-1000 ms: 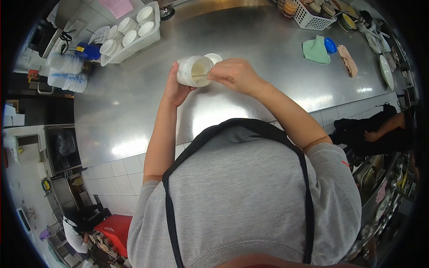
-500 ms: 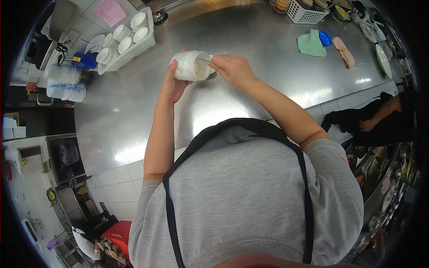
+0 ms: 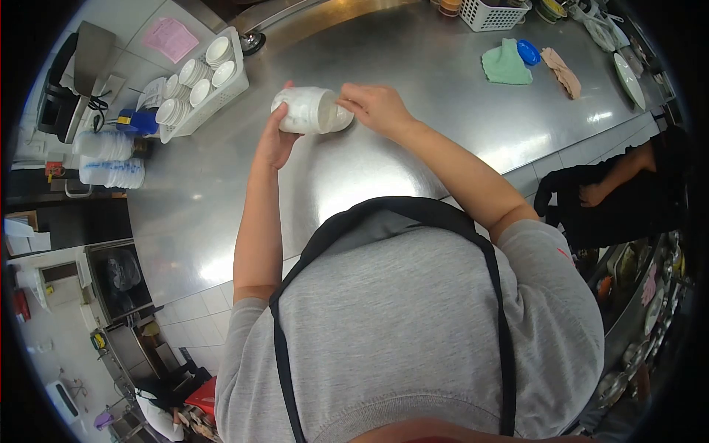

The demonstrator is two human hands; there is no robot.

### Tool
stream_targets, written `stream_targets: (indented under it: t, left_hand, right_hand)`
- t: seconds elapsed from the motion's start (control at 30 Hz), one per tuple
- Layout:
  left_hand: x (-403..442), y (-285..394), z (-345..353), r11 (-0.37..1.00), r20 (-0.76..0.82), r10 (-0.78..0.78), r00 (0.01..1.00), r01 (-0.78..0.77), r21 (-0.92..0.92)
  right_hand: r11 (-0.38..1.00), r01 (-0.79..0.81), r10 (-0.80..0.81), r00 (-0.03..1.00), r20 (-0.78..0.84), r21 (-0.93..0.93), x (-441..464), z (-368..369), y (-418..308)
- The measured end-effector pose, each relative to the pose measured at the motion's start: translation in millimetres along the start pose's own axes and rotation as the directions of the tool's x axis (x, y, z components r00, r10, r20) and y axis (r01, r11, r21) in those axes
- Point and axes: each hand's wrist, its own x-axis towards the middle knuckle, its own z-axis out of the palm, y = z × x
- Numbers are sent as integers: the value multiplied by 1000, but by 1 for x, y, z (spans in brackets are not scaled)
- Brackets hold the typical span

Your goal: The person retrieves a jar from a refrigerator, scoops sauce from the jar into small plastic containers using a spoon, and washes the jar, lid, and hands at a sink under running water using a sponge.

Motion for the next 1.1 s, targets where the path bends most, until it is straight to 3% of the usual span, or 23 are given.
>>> stream_targets:
  t: [0.13, 0.23, 0.4, 0.5, 0.6, 0.73, 0.83, 1.03, 1.1]
  left_hand:
    - [7, 10, 1, 1000, 49, -3, 999, 3, 20]
    - [18, 8, -11, 992, 70, -24, 997, 15, 128]
    - [29, 9, -7, 990, 104, -69, 992, 55, 131]
    - [32, 12, -9, 985, 107, -79, 991, 60, 165]
    - [32, 9, -17, 978, 77, -78, 994, 62, 197]
    - [36, 4, -11, 985, 80, -98, 992, 85, 149]
    - [40, 9, -1, 976, 101, -86, 991, 64, 206]
    - [42, 9, -17, 961, 51, -77, 996, 60, 271]
    - [44, 8, -11, 955, 69, -87, 994, 64, 289]
  right_hand:
    - [993, 41, -53, 993, 105, 112, -7, 9, 13]
    - [989, 126, -135, 982, 129, 79, -9, 2, 22]
    - [943, 291, -285, 957, 57, -161, -8, 12, 28]
    - [929, 295, -280, 955, 97, -224, -16, 19, 34]
    - [925, 354, -352, 935, 41, -141, -23, 8, 41]
    - [923, 338, -350, 936, -35, -185, -21, 12, 39]
    - [925, 275, -278, 960, 27, -261, -21, 25, 42]
    - [932, 303, -287, 952, 106, -199, -31, 1, 48]
    - [934, 278, -289, 957, -18, -223, -29, 9, 49]
